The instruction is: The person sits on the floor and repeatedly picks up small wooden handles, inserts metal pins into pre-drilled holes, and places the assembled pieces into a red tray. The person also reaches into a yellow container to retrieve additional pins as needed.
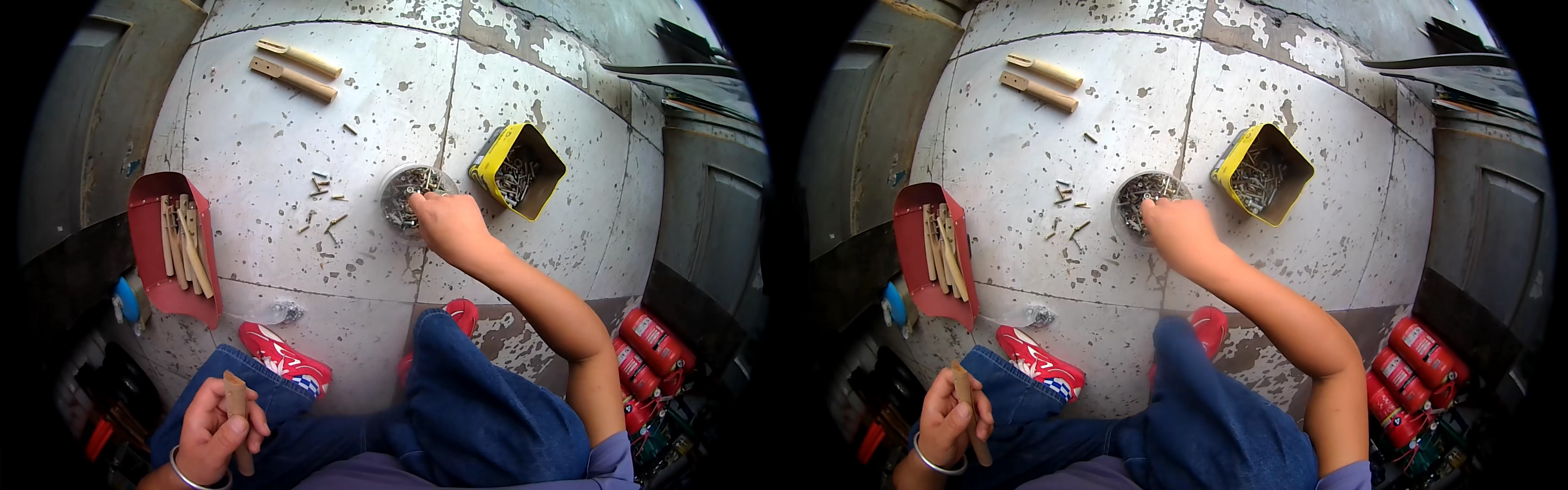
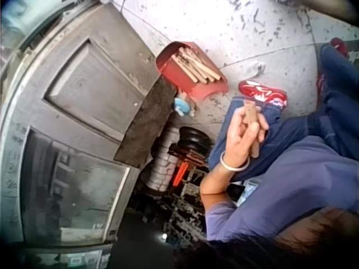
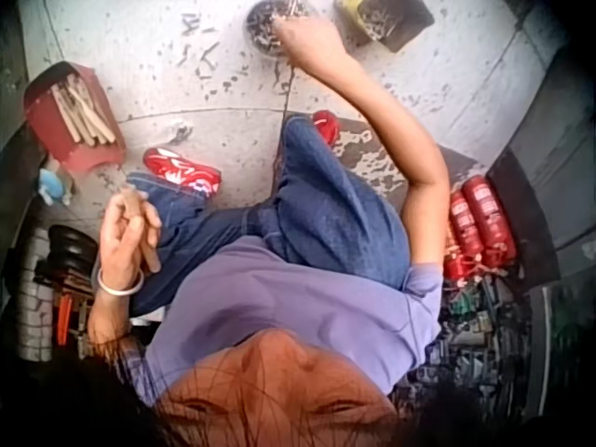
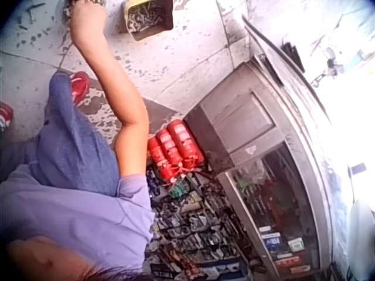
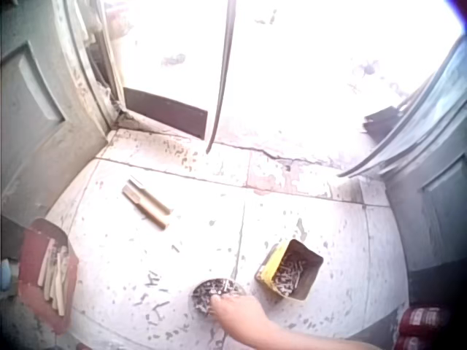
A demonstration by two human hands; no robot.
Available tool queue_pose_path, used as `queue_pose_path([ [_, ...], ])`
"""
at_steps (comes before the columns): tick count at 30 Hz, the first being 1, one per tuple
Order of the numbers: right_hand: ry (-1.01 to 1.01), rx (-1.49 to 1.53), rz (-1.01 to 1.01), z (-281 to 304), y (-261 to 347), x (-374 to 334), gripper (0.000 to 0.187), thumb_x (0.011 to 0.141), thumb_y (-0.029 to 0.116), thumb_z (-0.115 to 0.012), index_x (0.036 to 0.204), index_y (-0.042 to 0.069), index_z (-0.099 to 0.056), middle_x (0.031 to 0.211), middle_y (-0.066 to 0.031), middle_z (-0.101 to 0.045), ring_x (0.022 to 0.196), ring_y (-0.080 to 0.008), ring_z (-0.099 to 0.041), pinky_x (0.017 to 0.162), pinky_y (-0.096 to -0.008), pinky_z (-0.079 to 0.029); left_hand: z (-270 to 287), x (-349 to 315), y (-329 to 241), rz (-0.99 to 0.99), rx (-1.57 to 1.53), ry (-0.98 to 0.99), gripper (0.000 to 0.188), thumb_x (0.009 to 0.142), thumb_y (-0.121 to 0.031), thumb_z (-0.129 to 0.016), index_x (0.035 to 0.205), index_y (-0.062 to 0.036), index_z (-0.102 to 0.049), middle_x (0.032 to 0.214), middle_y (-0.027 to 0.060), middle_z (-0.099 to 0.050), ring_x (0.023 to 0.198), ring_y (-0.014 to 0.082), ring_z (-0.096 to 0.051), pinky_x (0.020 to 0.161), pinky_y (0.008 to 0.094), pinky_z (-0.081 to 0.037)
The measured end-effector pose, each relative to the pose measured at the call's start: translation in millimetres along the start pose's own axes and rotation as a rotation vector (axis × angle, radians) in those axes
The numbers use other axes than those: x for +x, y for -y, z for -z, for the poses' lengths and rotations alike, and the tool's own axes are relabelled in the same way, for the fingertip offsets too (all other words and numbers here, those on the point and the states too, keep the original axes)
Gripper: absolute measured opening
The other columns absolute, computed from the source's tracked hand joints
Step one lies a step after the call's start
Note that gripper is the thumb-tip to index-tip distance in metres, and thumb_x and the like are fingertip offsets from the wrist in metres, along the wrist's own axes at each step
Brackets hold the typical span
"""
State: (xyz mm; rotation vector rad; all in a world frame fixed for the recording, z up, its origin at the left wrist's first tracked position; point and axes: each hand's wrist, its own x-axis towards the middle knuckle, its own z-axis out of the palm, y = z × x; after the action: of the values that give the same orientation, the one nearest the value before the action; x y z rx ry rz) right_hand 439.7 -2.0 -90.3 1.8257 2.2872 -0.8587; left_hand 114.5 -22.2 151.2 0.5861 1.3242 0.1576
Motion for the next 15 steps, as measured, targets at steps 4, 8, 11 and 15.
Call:
queue_pose_path([
  [4,-0.222,0.101,0.033,16.1,-10.5,-0.6,0.007,0.076,0.002,-0.052,0.083,0.005,-0.051,0.075,-0.0107,-0.056,0.068,-0.0307,-0.061,0.058,-0.0405,-0.048,3.9,0.4,1.9,0.003,-0.010,0.006,0.040,0.088,-0.028,-0.061,0.110,-0.0012,-0.041,0.077,0.0140,-0.058,0.055,0.0127,-0.052,0.053,0.0244,-0.045],
  [8,-0.272,0.050,0.127,6.1,-6.6,9.1,0.007,0.075,0.000,-0.051,0.082,0.003,-0.050,0.089,-0.0117,-0.053,0.073,-0.0293,-0.060,0.060,-0.0393,-0.049,2.1,-2.6,-1.2,0.007,-0.013,0.004,0.041,0.088,-0.027,-0.061,0.110,-0.0009,-0.040,0.077,0.0145,-0.058,0.054,0.0128,-0.052,0.053,0.0245,-0.045],
  [11,-0.288,0.035,0.193,1.5,-2.4,15.8,0.007,0.075,0.000,-0.050,0.082,0.002,-0.049,0.089,-0.0113,-0.053,0.077,-0.0282,-0.060,0.060,-0.0380,-0.050,4.1,-2.9,1.0,0.006,-0.017,-0.004,0.041,0.088,-0.028,-0.061,0.110,-0.0009,-0.040,0.077,0.0147,-0.058,0.054,0.0128,-0.053,0.052,0.0245,-0.045],
  [15,-0.346,-0.047,0.207,-13.2,-6.0,19.5,0.004,0.077,0.005,-0.051,0.080,0.003,-0.050,0.091,-0.0108,-0.054,0.088,-0.0260,-0.058,0.070,-0.0359,-0.049,-0.2,-1.1,-1.0,-0.011,-0.027,-0.017,0.042,0.087,-0.029,-0.062,0.109,-0.0007,-0.040,0.077,0.0147,-0.058,0.054,0.0126,-0.053,0.052,0.0245,-0.046],
])
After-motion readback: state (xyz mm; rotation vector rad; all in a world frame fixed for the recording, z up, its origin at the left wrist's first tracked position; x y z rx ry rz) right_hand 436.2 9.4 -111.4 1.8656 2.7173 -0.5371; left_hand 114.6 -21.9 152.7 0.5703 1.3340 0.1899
